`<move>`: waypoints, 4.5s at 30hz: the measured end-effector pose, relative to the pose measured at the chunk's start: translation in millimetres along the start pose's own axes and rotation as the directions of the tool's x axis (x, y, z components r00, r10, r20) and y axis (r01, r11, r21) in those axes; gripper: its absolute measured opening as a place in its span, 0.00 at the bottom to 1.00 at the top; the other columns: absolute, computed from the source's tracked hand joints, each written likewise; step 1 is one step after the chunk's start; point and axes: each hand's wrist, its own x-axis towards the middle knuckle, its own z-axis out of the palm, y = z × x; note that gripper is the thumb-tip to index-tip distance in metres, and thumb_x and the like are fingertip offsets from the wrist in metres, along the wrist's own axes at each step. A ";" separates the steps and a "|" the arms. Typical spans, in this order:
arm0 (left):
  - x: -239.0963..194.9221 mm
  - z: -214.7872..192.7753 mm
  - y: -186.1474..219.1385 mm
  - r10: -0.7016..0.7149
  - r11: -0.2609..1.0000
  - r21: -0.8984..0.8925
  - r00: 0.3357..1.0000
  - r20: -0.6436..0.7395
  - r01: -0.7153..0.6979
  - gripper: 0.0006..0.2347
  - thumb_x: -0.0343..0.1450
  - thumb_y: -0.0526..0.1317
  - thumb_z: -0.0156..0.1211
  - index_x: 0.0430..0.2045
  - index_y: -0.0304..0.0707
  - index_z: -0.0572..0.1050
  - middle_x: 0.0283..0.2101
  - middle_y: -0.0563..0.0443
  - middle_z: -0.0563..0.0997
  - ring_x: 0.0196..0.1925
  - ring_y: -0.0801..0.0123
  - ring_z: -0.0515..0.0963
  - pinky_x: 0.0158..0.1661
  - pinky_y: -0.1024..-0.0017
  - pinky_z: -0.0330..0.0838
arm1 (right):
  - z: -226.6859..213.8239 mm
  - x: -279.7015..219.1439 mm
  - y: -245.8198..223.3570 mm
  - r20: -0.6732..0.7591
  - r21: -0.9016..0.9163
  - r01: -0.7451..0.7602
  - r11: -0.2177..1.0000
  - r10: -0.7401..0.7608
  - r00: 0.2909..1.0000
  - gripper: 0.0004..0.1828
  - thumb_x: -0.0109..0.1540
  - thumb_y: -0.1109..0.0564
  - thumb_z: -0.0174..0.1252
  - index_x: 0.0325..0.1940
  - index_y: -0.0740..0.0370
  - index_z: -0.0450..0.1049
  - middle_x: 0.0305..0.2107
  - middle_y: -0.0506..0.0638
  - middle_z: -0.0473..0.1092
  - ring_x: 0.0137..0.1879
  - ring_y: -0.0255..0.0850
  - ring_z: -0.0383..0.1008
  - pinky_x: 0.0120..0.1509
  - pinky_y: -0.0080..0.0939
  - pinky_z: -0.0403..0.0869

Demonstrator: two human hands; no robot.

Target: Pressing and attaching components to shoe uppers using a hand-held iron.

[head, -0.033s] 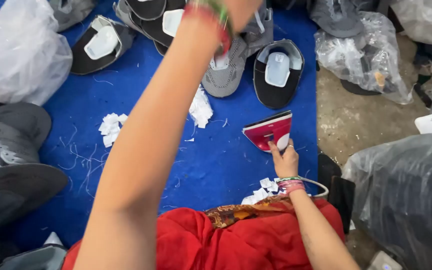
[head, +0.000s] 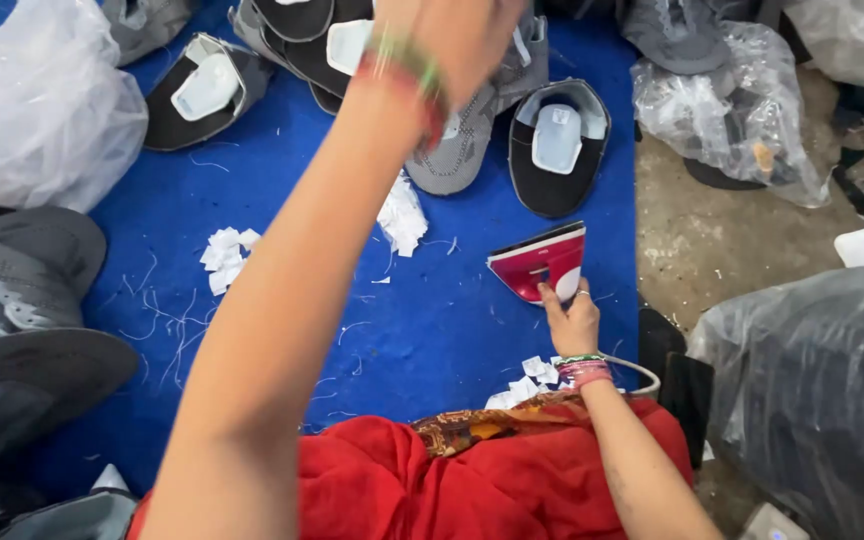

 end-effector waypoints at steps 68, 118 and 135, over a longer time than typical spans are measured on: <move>-221.7 -5.0 88.2 -0.420 0.660 -0.201 0.577 0.700 0.724 0.16 0.75 0.52 0.46 0.41 0.46 0.80 0.33 0.36 0.84 0.38 0.41 0.82 0.40 0.49 0.73 | -35.6 -36.8 -199.9 0.006 0.015 0.443 0.896 -0.443 0.896 0.18 0.73 0.58 0.53 0.65 0.70 0.69 0.58 0.64 0.70 0.59 0.51 0.74 0.58 0.45 0.75; -261.7 211.8 33.4 -0.211 0.847 -0.211 0.673 0.709 0.488 0.12 0.67 0.31 0.58 0.38 0.50 0.83 0.37 0.46 0.86 0.44 0.53 0.84 0.45 0.59 0.77 | 77.5 -83.8 -73.1 0.705 -0.503 0.332 0.798 0.157 0.691 0.63 0.43 0.31 0.75 0.74 0.57 0.57 0.74 0.48 0.50 0.70 0.53 0.57 0.68 0.59 0.64; -322.3 165.4 51.9 -0.460 0.785 -0.160 0.735 0.498 0.599 0.16 0.66 0.29 0.56 0.44 0.49 0.80 0.46 0.43 0.77 0.49 0.48 0.79 0.46 0.58 0.76 | 78.8 -66.3 -82.6 0.748 -0.490 0.344 0.801 0.184 0.638 0.68 0.39 0.35 0.80 0.77 0.47 0.53 0.69 0.53 0.52 0.70 0.57 0.56 0.68 0.60 0.64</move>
